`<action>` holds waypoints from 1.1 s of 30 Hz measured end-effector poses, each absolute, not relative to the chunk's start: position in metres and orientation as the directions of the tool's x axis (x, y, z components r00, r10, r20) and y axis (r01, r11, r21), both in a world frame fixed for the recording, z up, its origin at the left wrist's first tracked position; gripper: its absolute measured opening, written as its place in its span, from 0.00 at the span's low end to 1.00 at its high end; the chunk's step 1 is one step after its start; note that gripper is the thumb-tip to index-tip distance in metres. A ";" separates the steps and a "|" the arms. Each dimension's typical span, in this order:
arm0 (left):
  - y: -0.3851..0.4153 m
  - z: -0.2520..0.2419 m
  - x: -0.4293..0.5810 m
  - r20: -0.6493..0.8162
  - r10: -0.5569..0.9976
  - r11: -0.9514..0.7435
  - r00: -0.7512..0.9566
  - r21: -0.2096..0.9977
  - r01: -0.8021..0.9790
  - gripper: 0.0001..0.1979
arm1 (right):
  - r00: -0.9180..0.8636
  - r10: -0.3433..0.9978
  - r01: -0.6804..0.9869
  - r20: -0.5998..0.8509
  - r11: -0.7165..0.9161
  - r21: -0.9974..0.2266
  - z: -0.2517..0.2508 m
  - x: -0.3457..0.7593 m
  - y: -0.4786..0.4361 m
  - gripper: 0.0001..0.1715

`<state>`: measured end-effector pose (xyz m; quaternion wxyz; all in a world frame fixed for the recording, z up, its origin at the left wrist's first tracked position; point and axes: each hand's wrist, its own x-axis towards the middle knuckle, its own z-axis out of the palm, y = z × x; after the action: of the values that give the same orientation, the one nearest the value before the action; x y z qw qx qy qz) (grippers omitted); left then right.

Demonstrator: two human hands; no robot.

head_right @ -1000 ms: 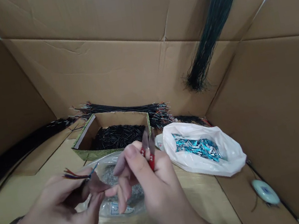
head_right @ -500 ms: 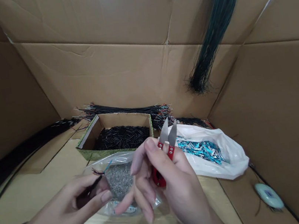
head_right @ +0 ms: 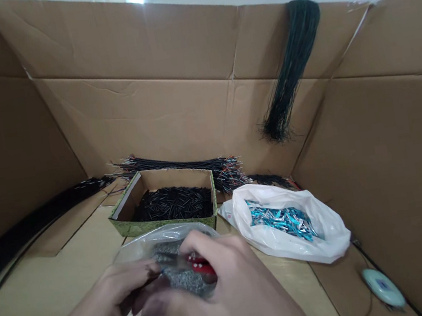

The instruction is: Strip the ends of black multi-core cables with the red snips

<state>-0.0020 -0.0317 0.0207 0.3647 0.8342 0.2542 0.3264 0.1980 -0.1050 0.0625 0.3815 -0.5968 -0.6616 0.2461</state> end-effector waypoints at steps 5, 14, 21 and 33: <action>-0.038 0.011 -0.003 0.265 0.643 -0.699 0.718 0.587 0.409 0.20 | 0.045 0.956 0.607 0.290 0.204 -0.768 0.053 0.192 -0.100 0.15; -0.026 0.019 -0.003 0.226 0.716 -0.573 0.660 0.731 0.372 0.18 | 0.021 0.919 0.606 0.394 0.302 -0.736 0.055 0.210 -0.090 0.07; -0.004 0.051 0.014 0.245 0.652 -0.460 0.717 0.880 0.118 0.16 | 0.007 0.890 0.656 0.455 0.339 -0.674 0.060 0.222 -0.090 0.08; -0.011 0.042 -0.008 0.493 0.371 -0.888 0.787 0.437 0.145 0.19 | -0.140 0.774 0.827 0.617 0.434 -0.357 0.075 0.235 -0.123 0.15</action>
<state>-0.0085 -0.0111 0.0421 0.1915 0.9256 0.1395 0.2953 0.2346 -0.1226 0.0748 0.3852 -0.5307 -0.7542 -0.0341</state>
